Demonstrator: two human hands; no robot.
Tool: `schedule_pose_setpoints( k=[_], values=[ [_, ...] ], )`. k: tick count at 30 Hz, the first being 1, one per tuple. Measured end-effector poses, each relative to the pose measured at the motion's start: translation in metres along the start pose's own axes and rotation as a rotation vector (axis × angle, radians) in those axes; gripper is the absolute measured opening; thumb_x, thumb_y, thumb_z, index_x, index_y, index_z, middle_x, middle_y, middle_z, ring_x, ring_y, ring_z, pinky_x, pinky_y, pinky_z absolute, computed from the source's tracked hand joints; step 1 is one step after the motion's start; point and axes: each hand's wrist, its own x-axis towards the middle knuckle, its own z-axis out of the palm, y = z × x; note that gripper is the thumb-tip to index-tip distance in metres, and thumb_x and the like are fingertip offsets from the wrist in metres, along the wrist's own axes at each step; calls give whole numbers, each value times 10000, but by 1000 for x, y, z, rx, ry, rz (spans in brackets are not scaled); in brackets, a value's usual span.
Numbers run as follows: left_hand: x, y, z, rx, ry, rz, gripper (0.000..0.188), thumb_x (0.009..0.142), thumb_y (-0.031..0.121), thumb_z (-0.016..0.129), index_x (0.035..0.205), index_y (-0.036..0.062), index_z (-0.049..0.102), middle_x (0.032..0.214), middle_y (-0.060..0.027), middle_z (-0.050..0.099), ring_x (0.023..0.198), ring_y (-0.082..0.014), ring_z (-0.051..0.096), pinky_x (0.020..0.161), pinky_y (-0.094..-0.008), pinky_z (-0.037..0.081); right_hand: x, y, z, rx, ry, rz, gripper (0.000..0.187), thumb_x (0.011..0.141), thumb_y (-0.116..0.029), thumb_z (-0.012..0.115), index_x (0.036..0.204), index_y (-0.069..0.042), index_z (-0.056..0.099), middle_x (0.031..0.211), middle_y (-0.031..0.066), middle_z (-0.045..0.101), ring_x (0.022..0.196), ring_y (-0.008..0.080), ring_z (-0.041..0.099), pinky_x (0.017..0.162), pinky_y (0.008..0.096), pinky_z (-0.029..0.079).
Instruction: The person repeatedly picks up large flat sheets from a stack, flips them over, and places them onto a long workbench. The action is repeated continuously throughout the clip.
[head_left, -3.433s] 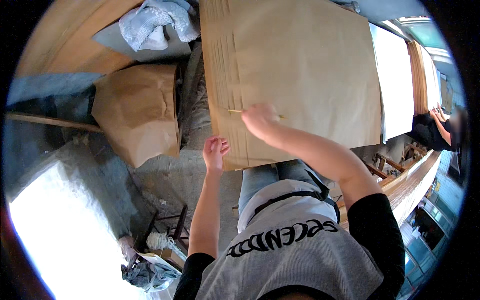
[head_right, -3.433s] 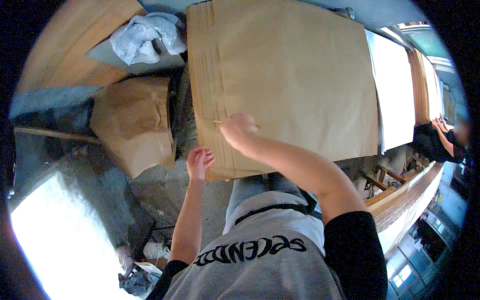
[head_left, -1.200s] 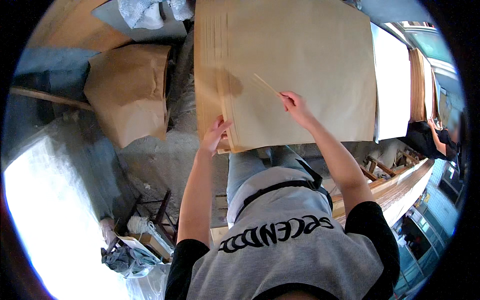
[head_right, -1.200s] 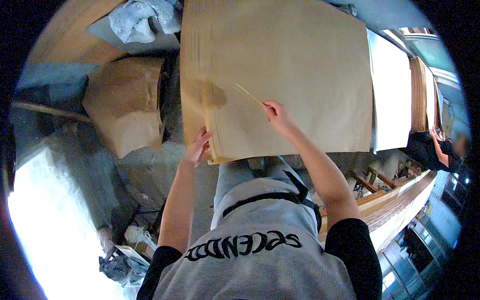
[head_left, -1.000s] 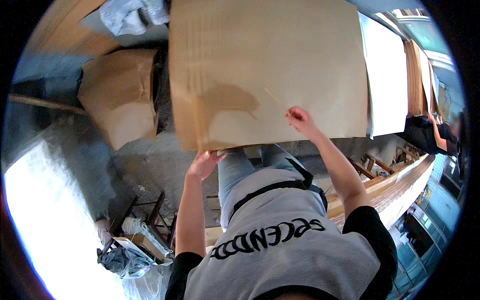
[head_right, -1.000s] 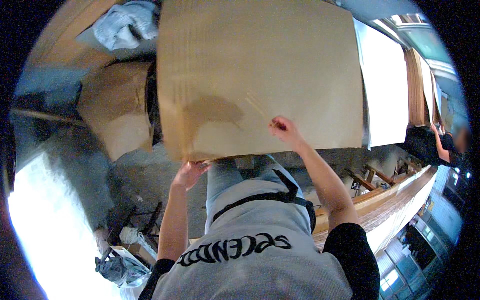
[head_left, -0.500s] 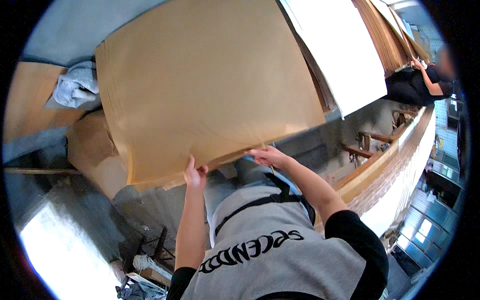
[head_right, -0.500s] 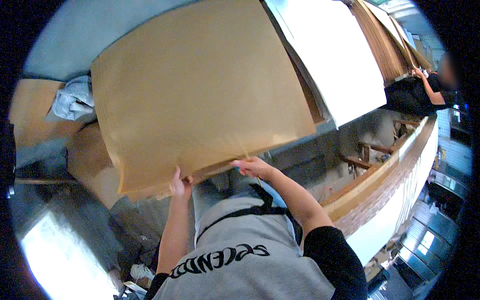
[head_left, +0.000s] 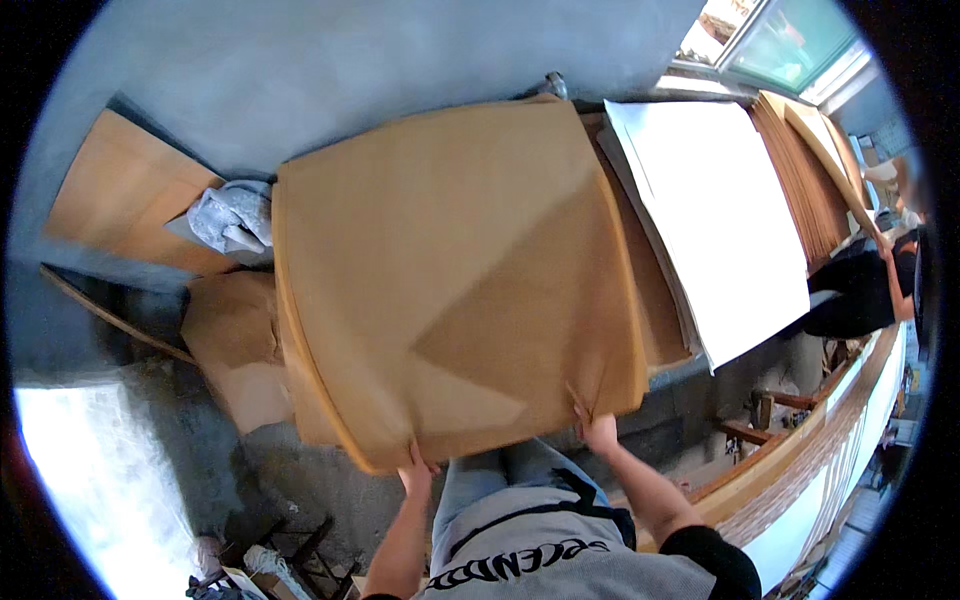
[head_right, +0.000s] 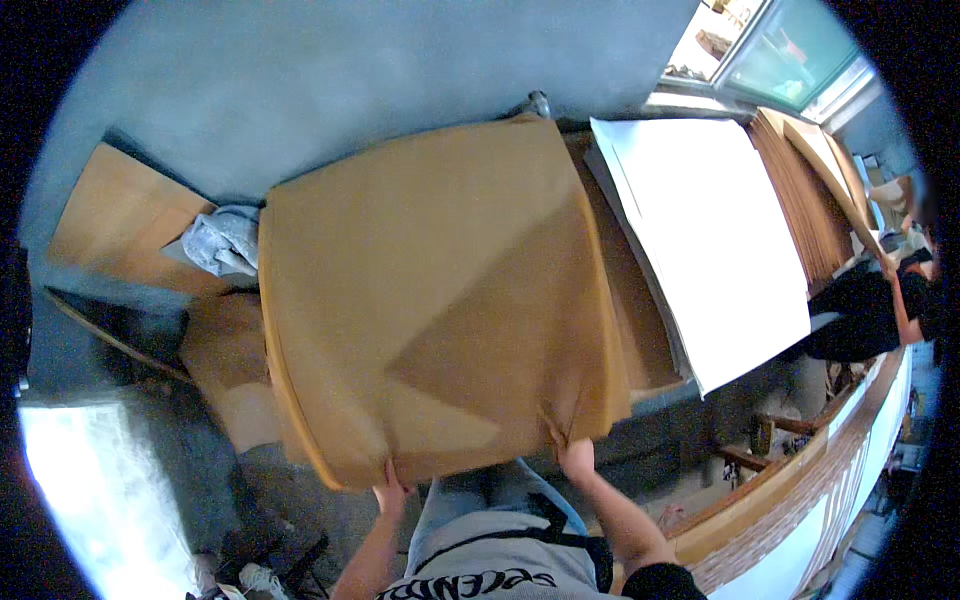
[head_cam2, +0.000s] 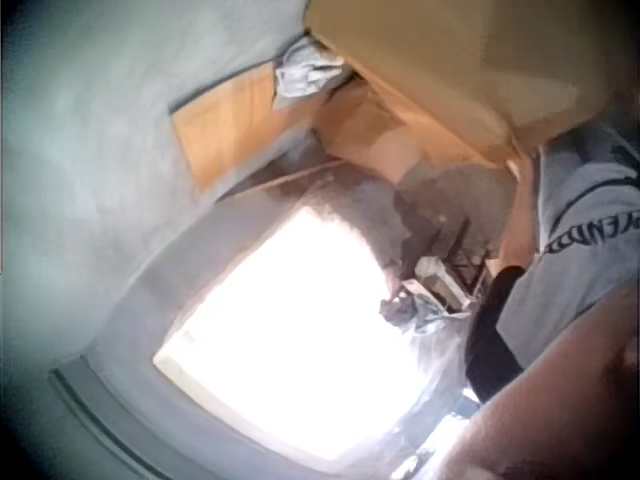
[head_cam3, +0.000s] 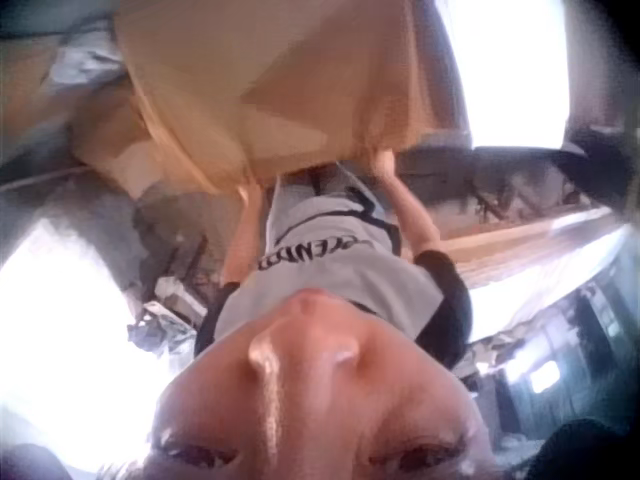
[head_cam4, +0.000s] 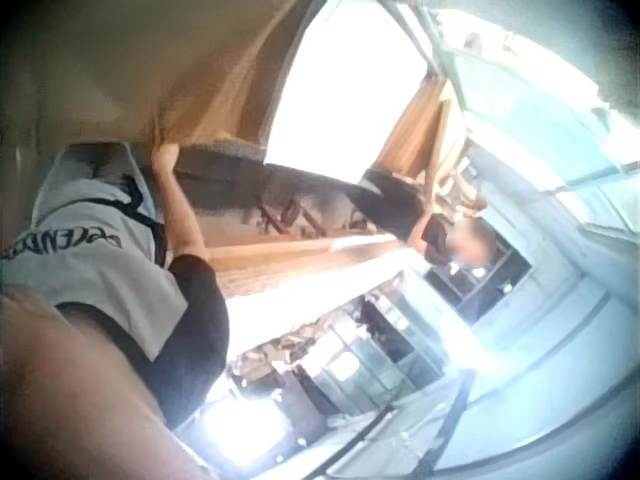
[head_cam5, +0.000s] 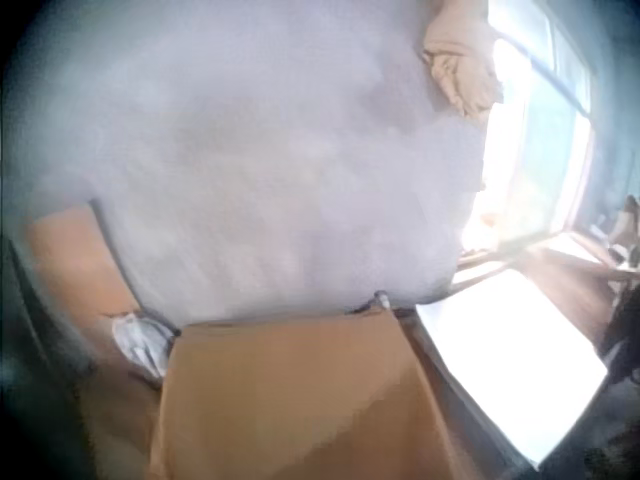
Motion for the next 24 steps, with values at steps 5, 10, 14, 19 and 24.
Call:
schedule_pose_setpoints(
  k=[5, 10, 14, 19, 24],
  values=[
    [49, -48, -26, -333, -199, 102, 288, 859, 343, 462, 951, 71, 469, 612, -33, 467, 400, -125, 417, 336, -265, 362, 0, -45, -6, -4, -22, -87, 189, 824, -200, 513, 770, -23, 552, 546, 92, 518, 483, 198, 508, 445, 319, 383],
    [65, 47, -8, -218, -100, 31, 249, 836, 272, 502, 829, 26, 464, 555, -61, 453, 380, -146, 444, 323, -265, 367, 62, -51, -5, 176, -46, -280, 220, 796, -236, 597, 688, -62, 516, 531, 1, 476, 409, 89, 412, 365, 212, 292],
    [37, 50, -4, -521, -99, -154, 232, 798, 320, 575, 858, 109, 499, 582, -18, 448, 387, -147, 410, 316, -275, 331, 24, -98, -24, 493, -185, 117, 189, 794, -223, 600, 682, -103, 505, 496, -20, 408, 380, 74, 363, 343, 203, 262],
    [29, 9, -13, -546, -213, -411, 304, 791, 371, 569, 933, 119, 478, 609, -43, 481, 383, -162, 443, 334, -263, 345, -4, -76, -30, 643, -127, 326, 211, 808, -262, 577, 672, -131, 484, 482, -25, 401, 367, 66, 333, 338, 202, 233],
    [17, 18, -12, -568, -254, -462, 292, 775, 351, 596, 875, 97, 493, 611, -42, 495, 395, -162, 451, 355, -270, 348, -11, -70, -29, 675, -96, 413, 214, 821, -286, 555, 677, -152, 470, 461, -42, 383, 362, 64, 319, 342, 201, 225]
  ],
)
